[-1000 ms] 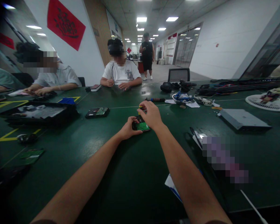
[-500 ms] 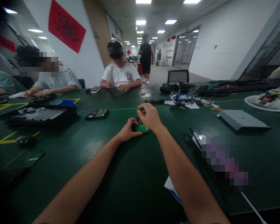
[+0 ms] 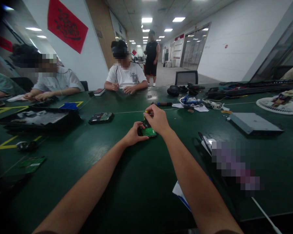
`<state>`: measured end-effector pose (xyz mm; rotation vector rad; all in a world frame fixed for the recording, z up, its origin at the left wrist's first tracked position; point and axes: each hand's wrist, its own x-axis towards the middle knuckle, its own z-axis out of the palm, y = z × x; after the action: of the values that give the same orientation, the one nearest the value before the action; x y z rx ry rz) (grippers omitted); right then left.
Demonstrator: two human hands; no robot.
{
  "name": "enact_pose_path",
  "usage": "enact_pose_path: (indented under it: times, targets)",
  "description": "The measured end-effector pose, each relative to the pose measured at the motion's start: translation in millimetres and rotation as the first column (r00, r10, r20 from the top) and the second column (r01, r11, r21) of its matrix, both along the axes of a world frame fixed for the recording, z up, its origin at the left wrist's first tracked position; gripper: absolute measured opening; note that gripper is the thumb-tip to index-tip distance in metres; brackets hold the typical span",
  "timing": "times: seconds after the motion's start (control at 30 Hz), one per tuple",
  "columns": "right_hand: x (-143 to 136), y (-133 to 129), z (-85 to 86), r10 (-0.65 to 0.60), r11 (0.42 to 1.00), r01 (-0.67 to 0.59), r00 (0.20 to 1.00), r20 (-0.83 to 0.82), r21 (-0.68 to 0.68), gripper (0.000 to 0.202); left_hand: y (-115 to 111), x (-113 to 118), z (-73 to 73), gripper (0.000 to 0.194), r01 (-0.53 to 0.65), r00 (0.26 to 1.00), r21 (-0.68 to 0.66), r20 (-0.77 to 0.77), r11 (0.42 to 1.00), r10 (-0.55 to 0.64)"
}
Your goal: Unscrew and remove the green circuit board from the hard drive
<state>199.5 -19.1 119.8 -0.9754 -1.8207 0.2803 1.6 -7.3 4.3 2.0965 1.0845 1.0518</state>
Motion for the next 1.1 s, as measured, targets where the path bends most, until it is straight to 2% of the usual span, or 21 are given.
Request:
enact_pose_path:
  times: [0.17,0.27,0.37,0.47,0.57,0.67,0.73,0.93,1.03,1.1]
  targets:
    - [2.1,-1.8,4.1,-0.060,0.994,0.047,0.990,0.132,0.098,0.014,-0.1,0.5,-0.2,0.093,-0.008,1.000,-0.008,-0.001,1.000,0.008]
    - [0.8,-4.4,6.9,-0.090,0.992,0.075,0.985,0.144,0.106,0.017,-0.5,0.4,0.6,0.093,-0.020,1.000,-0.016,-0.011,1.000,0.020]
    - [-3.5,-5.5,5.6,-0.055,0.998,0.056,0.996,0.066,-0.013,0.019,-1.5,0.0,2.1,0.094,-0.016,1.000,-0.019,-0.008,1.000,0.016]
    - [-7.8,-4.4,1.4,0.069,0.978,-0.079,0.996,-0.062,-0.195,0.025,-2.3,0.0,3.1,0.094,-0.011,1.000,-0.021,0.001,1.000,0.011]
    - [-9.4,-2.8,-1.1,0.190,0.910,-0.249,0.961,-0.200,-0.332,0.030,-2.3,0.2,2.7,0.093,-0.007,1.000,-0.024,0.007,1.000,0.007]
    - [-8.6,-2.4,0.1,0.205,0.837,-0.341,0.921,-0.332,-0.429,0.030,-1.9,0.5,1.8,0.092,-0.008,1.000,-0.017,0.007,1.000,0.009]
    - [-7.5,-2.8,1.7,0.192,0.821,-0.352,0.912,-0.363,-0.450,0.030,-1.9,0.6,1.4,0.093,-0.010,1.000,-0.016,0.007,1.000,0.011]
    - [-7.4,-2.7,0.8,0.139,0.858,-0.279,0.935,-0.327,-0.431,0.022,-3.7,0.6,3.4,0.093,-0.006,1.000,-0.018,0.007,1.000,0.006]
    - [-9.0,-2.6,0.1,0.105,0.829,-0.290,0.920,-0.377,-0.478,0.020,-4.6,0.5,5.1,0.093,-0.006,1.000,-0.020,0.003,1.000,0.006]
    - [-10.1,-3.5,0.5,0.131,0.805,-0.336,0.905,-0.406,-0.490,0.021,-5.3,0.4,6.0,0.092,-0.011,1.000,-0.022,-0.001,1.000,0.011]
